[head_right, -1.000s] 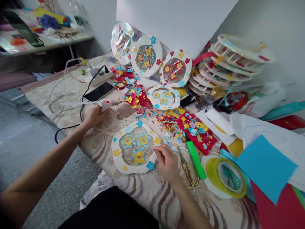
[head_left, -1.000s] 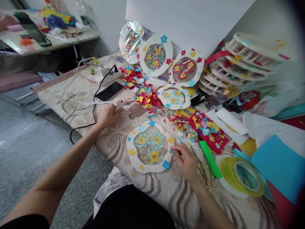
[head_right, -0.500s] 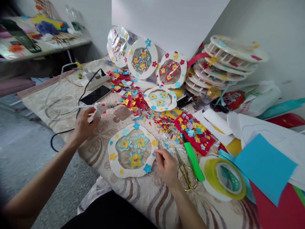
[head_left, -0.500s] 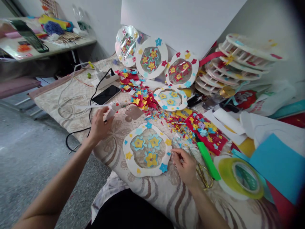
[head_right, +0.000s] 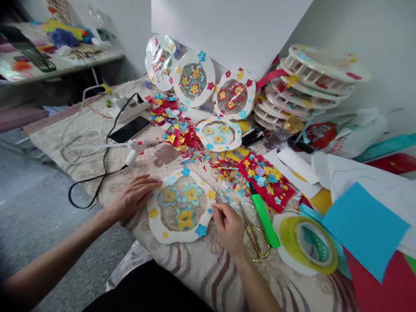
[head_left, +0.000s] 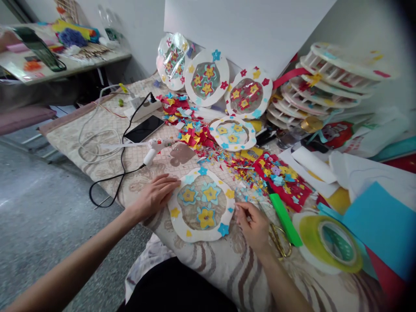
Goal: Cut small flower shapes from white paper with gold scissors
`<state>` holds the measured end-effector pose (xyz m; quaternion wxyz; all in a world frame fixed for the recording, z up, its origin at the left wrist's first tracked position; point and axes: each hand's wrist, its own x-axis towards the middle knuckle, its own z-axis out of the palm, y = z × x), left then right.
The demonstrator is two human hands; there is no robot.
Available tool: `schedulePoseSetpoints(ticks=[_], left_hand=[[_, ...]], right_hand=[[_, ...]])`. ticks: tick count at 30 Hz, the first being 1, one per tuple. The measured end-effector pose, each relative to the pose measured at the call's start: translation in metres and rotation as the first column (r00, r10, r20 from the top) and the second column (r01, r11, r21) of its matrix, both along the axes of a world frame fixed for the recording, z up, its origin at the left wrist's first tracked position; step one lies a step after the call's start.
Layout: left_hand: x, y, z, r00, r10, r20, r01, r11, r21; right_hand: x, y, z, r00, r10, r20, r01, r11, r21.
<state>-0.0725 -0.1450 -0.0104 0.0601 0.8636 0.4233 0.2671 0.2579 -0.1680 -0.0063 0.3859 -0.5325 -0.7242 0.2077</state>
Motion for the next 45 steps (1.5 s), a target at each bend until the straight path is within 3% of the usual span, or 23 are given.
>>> schedulePoseSetpoints(ticks=[7,12,16,22,29,34,40,45], left_hand=[[0.008,0.007,0.009,0.999,0.045,-0.012,-0.045,0.999,-0.019],[0.026,0.016,0.02,0.981,-0.117,-0.156,0.113,0.993,-0.037],[0.031,0.018,0.021,0.966,-0.14,-0.216,0.128,0.989,-0.068],[0.025,0.021,0.015,0.997,-0.04,0.069,0.048,0.992,-0.118],[0.023,0.025,0.019,0.998,-0.069,-0.001,0.068,0.99,-0.127],[0.022,0.029,0.026,0.992,0.089,0.089,-0.07,0.977,-0.2],[0.007,0.027,0.031,0.929,0.341,0.144,-0.267,0.887,-0.377],[-0.01,0.019,0.023,0.894,0.409,0.185,-0.212,0.749,-0.628]], right_hand=[[-0.002,0.0,0.003,1.0,0.01,0.003,-0.01,1.0,0.024],[-0.002,-0.001,0.002,1.0,-0.006,0.004,0.006,1.0,0.015],[-0.001,-0.001,0.003,1.0,-0.006,0.005,0.006,1.0,0.012],[-0.001,-0.001,0.002,1.0,-0.009,0.0,0.009,1.0,0.009],[0.004,0.002,0.004,0.998,-0.058,-0.039,0.056,0.997,-0.049],[0.008,0.007,0.01,0.99,-0.098,-0.106,0.077,0.98,-0.183],[0.007,0.007,0.015,0.997,-0.049,-0.052,0.031,0.952,-0.303],[0.005,0.005,0.014,0.997,-0.051,-0.056,0.026,0.929,-0.37]])
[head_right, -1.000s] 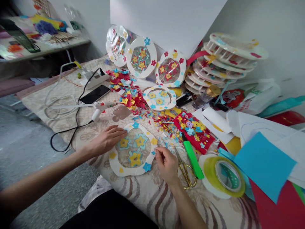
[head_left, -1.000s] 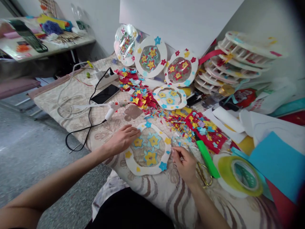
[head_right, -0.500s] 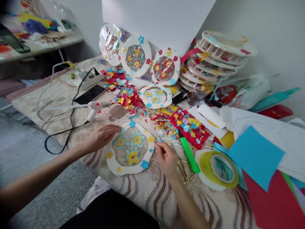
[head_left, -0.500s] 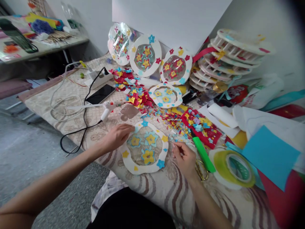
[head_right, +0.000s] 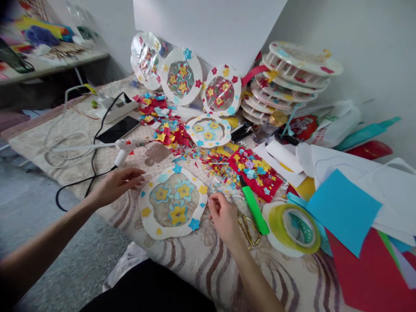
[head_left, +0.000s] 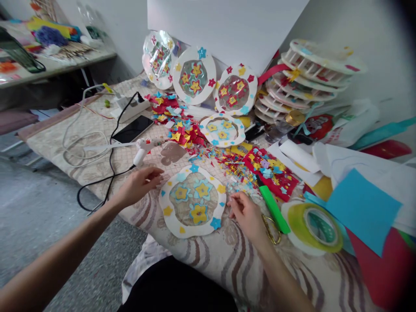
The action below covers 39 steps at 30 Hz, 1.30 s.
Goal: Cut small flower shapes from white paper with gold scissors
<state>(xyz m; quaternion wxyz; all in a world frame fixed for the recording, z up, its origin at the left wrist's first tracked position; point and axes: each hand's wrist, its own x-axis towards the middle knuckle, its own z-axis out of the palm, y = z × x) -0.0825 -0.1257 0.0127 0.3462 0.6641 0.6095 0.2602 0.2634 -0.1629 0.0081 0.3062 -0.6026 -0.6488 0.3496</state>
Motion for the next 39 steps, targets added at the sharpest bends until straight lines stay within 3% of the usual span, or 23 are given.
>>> schedulePoseSetpoints(ticks=[3,10,15,21,25,28,33,39], left_hand=[[0.001,-0.005,-0.002,0.992,-0.007,0.122,0.021,0.993,-0.113],[0.01,-0.005,-0.001,0.954,0.084,0.288,-0.031,0.982,-0.185],[0.011,-0.006,0.003,0.893,0.169,0.416,-0.032,0.948,-0.317],[0.019,0.005,0.014,0.64,0.418,0.645,-0.163,0.894,-0.418],[0.038,0.032,0.018,0.483,0.439,0.758,-0.193,0.897,-0.397],[0.056,0.056,0.016,0.43,0.426,0.796,-0.18,0.904,-0.387],[0.073,0.076,0.011,0.425,0.424,0.8,-0.168,0.905,-0.39],[0.065,0.063,0.006,0.515,0.404,0.756,-0.098,0.904,-0.416]], right_hand=[[-0.001,-0.001,0.0,0.995,-0.012,-0.104,0.003,0.997,-0.082],[0.0,0.0,-0.004,0.948,-0.102,-0.302,0.014,0.959,-0.282],[0.001,0.002,-0.004,0.923,-0.121,-0.366,0.014,0.959,-0.282],[0.004,0.005,0.004,0.862,-0.227,-0.453,0.165,0.971,-0.173],[0.009,0.004,0.001,0.787,-0.297,-0.541,0.26,0.955,-0.146],[0.015,0.001,-0.004,0.763,-0.332,-0.555,0.304,0.942,-0.145],[0.02,-0.003,-0.013,0.764,-0.348,-0.544,0.315,0.936,-0.156],[0.012,-0.004,-0.014,0.713,-0.326,-0.62,0.225,0.945,-0.237]])
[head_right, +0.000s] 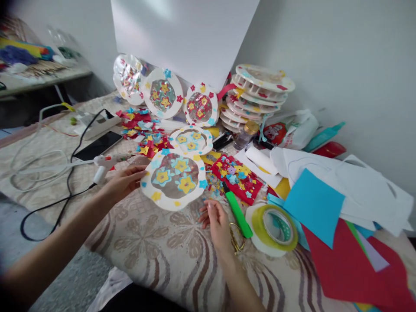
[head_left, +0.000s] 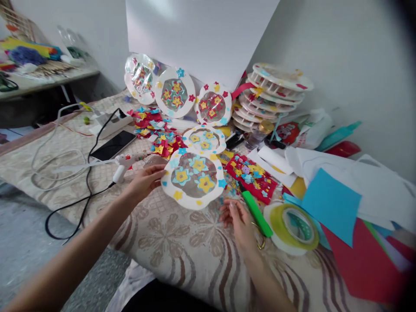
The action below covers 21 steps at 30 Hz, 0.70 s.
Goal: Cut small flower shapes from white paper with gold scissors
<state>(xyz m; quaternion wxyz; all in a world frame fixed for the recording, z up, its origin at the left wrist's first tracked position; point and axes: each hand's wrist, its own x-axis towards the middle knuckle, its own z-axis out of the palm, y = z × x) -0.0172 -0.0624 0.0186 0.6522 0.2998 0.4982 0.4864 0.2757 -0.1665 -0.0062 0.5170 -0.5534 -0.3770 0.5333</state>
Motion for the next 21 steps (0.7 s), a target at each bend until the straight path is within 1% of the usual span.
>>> schedulePoseSetpoints(ticks=[4,7,11,14,16,21], left_hand=[[-0.005,-0.012,-0.002,0.996,-0.074,-0.04,0.074,0.997,-0.007],[-0.005,-0.017,-0.003,0.994,-0.101,-0.047,0.1,0.995,-0.016],[-0.007,-0.02,-0.007,0.993,-0.112,-0.038,0.111,0.993,-0.029],[-0.01,-0.022,-0.012,0.993,-0.115,-0.028,0.114,0.993,-0.033],[-0.012,-0.025,-0.014,0.994,-0.109,-0.024,0.108,0.993,-0.042],[-0.01,-0.031,-0.012,0.993,-0.118,-0.025,0.116,0.991,-0.07]], right_hand=[[-0.007,-0.001,0.003,0.979,0.071,-0.191,-0.084,0.995,-0.058],[-0.009,-0.001,0.004,0.96,0.084,-0.266,-0.114,0.989,-0.096],[-0.009,-0.003,0.005,0.958,0.091,-0.271,-0.131,0.982,-0.137],[-0.01,-0.004,0.006,0.963,0.106,-0.247,-0.135,0.986,-0.101],[-0.011,-0.003,0.007,0.962,0.095,-0.257,-0.119,0.99,-0.078],[-0.01,-0.003,0.008,0.954,0.066,-0.292,-0.098,0.991,-0.096]])
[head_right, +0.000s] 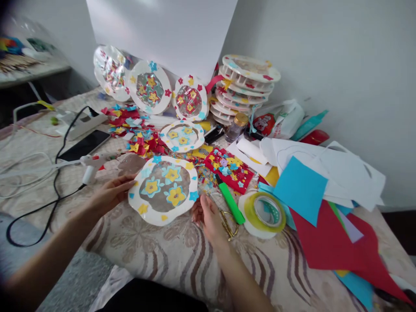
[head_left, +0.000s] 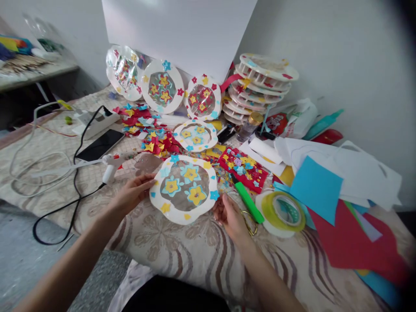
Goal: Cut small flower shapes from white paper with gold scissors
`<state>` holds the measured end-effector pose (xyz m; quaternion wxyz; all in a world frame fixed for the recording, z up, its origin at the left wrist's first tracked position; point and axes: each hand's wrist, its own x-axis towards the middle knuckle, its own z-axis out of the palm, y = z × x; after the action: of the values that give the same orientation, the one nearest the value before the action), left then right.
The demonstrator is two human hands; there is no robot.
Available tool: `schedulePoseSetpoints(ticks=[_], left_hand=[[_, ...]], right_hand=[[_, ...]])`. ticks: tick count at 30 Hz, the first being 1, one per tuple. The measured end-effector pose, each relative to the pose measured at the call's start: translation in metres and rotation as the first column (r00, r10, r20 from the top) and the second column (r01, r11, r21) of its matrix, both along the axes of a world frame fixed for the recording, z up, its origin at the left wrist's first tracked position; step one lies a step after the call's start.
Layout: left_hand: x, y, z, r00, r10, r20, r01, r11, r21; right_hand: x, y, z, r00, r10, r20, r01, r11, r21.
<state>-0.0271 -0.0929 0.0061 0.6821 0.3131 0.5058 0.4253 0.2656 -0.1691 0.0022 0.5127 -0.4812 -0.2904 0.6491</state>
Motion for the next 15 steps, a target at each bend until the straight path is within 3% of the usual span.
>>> schedulePoseSetpoints(ticks=[8,15], left_hand=[[0.0032,-0.0033,0.0001,0.999,-0.033,-0.026,0.033,0.999,0.018],[0.0032,-0.0036,-0.0008,1.0,0.02,-0.001,-0.02,0.999,0.024]], right_hand=[[0.0016,-0.0032,0.0003,0.993,-0.025,0.113,0.026,1.0,-0.005],[0.0032,-0.0002,-0.002,0.993,-0.116,-0.006,0.116,0.993,0.0]])
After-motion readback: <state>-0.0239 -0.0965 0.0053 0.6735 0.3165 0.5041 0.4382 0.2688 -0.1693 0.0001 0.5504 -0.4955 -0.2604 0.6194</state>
